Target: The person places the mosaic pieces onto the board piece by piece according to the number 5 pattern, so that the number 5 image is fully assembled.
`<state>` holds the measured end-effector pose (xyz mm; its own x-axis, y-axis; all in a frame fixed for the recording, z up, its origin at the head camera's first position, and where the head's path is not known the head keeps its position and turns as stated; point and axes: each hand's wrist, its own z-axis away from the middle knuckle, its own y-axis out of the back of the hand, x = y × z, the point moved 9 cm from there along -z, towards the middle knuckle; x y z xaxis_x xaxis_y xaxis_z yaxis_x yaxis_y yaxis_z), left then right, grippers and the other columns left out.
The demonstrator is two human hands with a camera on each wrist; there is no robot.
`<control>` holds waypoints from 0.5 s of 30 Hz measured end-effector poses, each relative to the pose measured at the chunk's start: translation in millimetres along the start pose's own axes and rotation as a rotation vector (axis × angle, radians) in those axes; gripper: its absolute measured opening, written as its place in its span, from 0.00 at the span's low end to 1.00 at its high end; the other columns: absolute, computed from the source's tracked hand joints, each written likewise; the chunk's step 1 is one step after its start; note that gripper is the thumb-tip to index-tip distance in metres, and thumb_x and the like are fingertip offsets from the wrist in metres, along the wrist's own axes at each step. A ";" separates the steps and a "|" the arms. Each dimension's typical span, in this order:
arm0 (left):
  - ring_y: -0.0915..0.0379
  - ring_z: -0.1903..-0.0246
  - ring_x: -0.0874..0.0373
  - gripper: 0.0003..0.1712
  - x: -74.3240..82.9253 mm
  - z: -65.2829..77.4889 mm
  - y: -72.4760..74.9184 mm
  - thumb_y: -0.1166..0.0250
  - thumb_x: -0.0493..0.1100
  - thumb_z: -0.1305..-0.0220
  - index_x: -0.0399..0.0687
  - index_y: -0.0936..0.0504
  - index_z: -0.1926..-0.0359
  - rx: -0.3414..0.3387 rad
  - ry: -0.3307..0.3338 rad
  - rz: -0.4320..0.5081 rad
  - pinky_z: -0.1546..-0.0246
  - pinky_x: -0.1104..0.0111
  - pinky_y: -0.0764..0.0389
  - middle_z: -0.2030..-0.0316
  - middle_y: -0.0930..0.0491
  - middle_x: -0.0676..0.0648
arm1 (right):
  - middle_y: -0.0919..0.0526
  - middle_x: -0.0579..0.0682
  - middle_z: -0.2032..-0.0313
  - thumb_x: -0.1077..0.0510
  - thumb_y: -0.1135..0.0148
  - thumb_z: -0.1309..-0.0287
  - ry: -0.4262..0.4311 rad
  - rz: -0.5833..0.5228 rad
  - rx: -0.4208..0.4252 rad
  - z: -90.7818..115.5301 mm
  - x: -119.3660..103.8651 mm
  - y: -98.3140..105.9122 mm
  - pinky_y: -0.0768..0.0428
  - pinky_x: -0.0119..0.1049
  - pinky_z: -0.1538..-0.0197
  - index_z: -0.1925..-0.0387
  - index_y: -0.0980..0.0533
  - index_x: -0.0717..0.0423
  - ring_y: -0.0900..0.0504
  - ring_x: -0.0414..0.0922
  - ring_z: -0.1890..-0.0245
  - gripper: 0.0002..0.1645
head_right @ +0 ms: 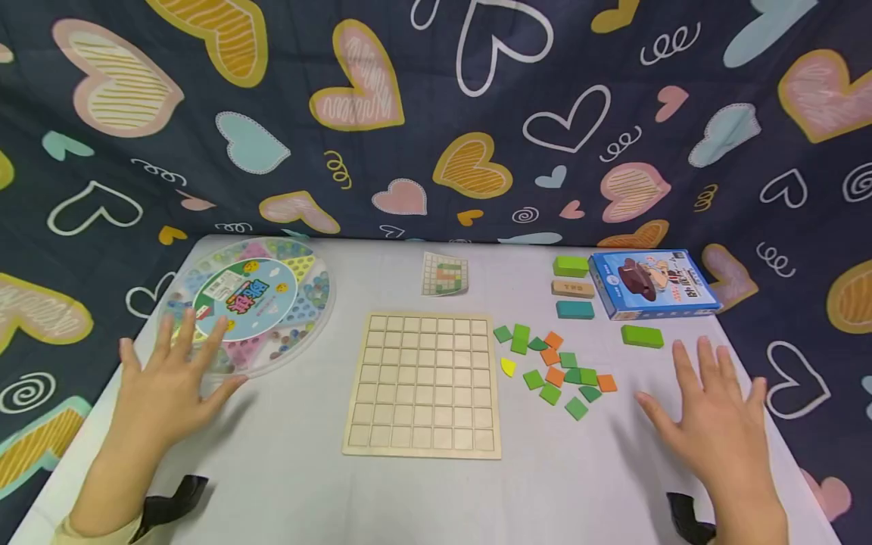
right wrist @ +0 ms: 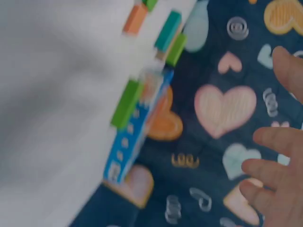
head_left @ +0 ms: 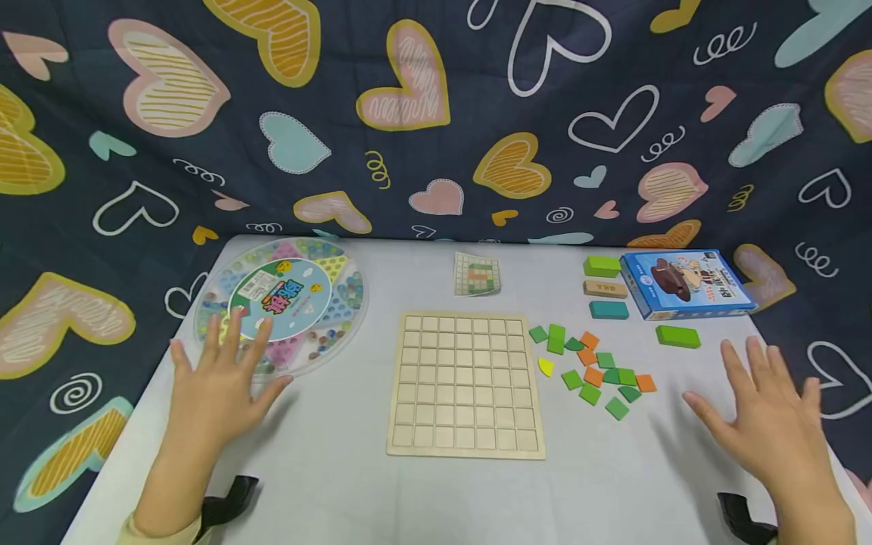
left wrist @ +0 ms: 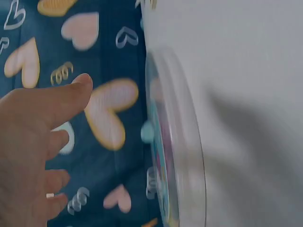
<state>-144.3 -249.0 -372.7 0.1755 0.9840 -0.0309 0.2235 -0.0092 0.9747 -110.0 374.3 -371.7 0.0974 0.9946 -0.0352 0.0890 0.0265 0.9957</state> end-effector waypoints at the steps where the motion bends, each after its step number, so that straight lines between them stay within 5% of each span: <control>1: 0.61 0.28 0.35 0.51 8.5 -2.5 0.4 0.37 0.64 0.48 0.56 0.48 0.27 0.018 -0.041 0.016 0.38 0.28 0.65 0.28 0.51 0.34 | 0.59 0.70 0.29 0.32 0.41 0.47 0.039 -0.041 0.015 -1.5 -6.7 -0.5 0.74 0.66 0.32 0.27 0.56 0.61 0.66 0.63 0.27 0.60; 7: 0.47 0.31 0.38 0.45 68.2 -21.8 -5.9 0.35 0.59 0.46 0.50 0.38 0.30 0.018 -0.270 0.122 0.35 0.35 0.48 0.30 0.43 0.35 | 0.39 0.68 0.33 0.46 0.34 0.45 0.230 -0.225 0.072 -11.7 -46.6 -3.7 0.43 0.65 0.35 0.29 0.45 0.59 0.40 0.67 0.35 0.48; 11: 0.41 0.33 0.41 0.40 105.2 -32.5 -18.9 0.35 0.55 0.43 0.49 0.35 0.32 -0.076 -0.388 0.253 0.35 0.41 0.41 0.31 0.40 0.38 | 0.34 0.67 0.36 0.50 0.33 0.45 0.280 -0.322 0.018 -19.9 -71.6 -12.3 0.34 0.68 0.44 0.31 0.40 0.59 0.35 0.69 0.40 0.44; 15: 0.38 0.35 0.44 0.36 127.5 -41.5 -38.9 0.33 0.52 0.42 0.48 0.31 0.34 -0.212 -0.444 0.420 0.35 0.46 0.35 0.32 0.37 0.41 | 0.32 0.66 0.37 0.51 0.34 0.44 0.298 -0.394 -0.080 -32.4 -96.1 -26.2 0.33 0.66 0.42 0.33 0.37 0.60 0.34 0.67 0.39 0.40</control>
<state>-170.4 -115.8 -405.4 0.5969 0.7364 0.3183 -0.1366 -0.2976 0.9448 -153.8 281.2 -391.7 -0.2166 0.8924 -0.3959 -0.0157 0.4023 0.9154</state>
